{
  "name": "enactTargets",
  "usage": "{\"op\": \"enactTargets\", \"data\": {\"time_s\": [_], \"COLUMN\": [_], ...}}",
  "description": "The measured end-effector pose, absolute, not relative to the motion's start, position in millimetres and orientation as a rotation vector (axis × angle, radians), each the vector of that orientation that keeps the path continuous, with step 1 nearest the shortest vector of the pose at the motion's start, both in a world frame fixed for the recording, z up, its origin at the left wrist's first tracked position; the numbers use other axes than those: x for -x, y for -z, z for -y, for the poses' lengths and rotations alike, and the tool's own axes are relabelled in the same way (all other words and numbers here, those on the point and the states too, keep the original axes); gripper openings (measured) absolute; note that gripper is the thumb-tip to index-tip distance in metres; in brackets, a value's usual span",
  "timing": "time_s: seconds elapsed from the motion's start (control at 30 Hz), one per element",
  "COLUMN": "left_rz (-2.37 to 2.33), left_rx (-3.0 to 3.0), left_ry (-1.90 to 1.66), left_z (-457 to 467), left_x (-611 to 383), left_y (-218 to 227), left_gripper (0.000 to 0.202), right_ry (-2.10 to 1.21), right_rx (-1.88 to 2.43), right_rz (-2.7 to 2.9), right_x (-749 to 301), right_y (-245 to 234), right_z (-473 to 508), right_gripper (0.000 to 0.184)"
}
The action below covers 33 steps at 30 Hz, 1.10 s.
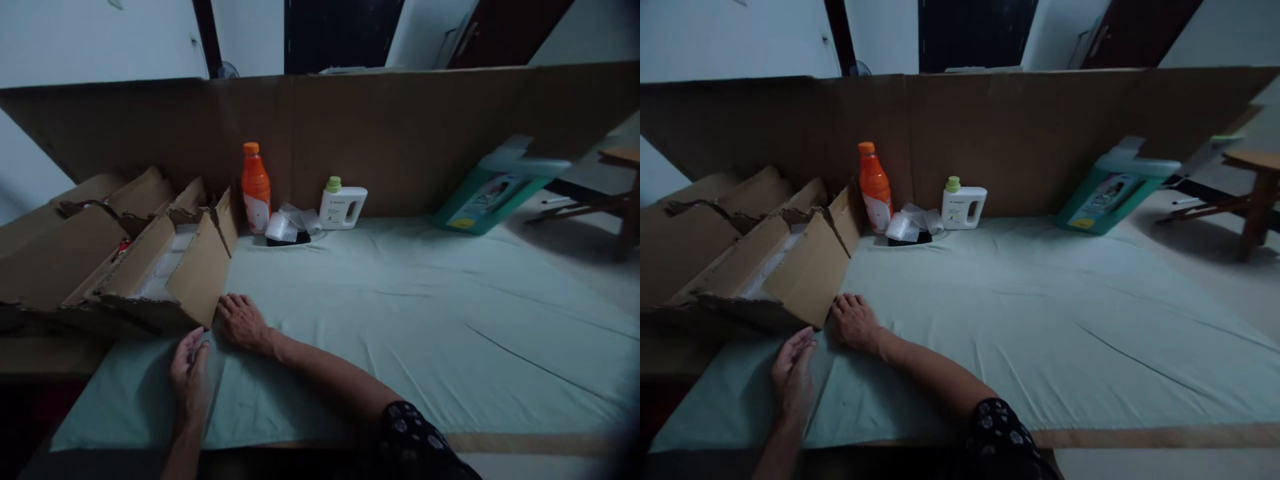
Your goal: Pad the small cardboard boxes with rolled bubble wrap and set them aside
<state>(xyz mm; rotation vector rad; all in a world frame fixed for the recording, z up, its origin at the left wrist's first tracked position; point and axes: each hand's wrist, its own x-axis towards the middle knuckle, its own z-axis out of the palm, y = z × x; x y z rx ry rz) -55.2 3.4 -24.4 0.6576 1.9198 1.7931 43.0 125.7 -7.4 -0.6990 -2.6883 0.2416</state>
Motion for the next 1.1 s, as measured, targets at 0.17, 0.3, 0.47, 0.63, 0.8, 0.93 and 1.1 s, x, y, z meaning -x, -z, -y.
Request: {"op": "enactTargets", "data": {"time_s": [0.17,0.3,0.47,0.63,0.8,0.93,1.1], "left_rz": [-2.102,-1.977,-1.896,-1.831,-1.676,-1.585,-1.617], "left_rx": [-1.182,-1.736,-2.049,-2.168,-2.331,-2.615,-2.748], "left_ry": [-1.719,-1.5,-1.137,-0.874,-0.687,-0.5,-0.383], "left_z": [1.6,-32.0,-123.9,-172.4,-113.6,-45.9,11.0], "left_x": [40.1,8.7,-24.1,-48.7,-78.7,-90.5,-94.5], "left_y": [2.6,-27.9,-37.7,-19.0,3.7,9.3,5.9], "left_gripper": [0.036,0.027,0.031,0.044,0.054,0.063,0.07], "right_ry": [-0.119,-0.15,-0.402,-0.26,-0.248,-0.228,-0.108], "right_rx": [0.579,0.455,0.772,1.298,1.388,1.3,1.178], "right_rz": [2.667,2.708,2.702,2.479,2.502,2.596,2.644], "right_x": [-95.8,-136.8,-183.9,-242.3,-271.5,-275.4,-288.4], "right_y": [10.8,9.7,-12.9,-26.8,-10.1,6.1,17.6], "right_z": [-72.5,-30.2,-74.2,-161.8,-143.4,-91.2,-44.5], "right_gripper": [0.04,0.043,0.026,0.047,0.05,0.057,0.06]}}
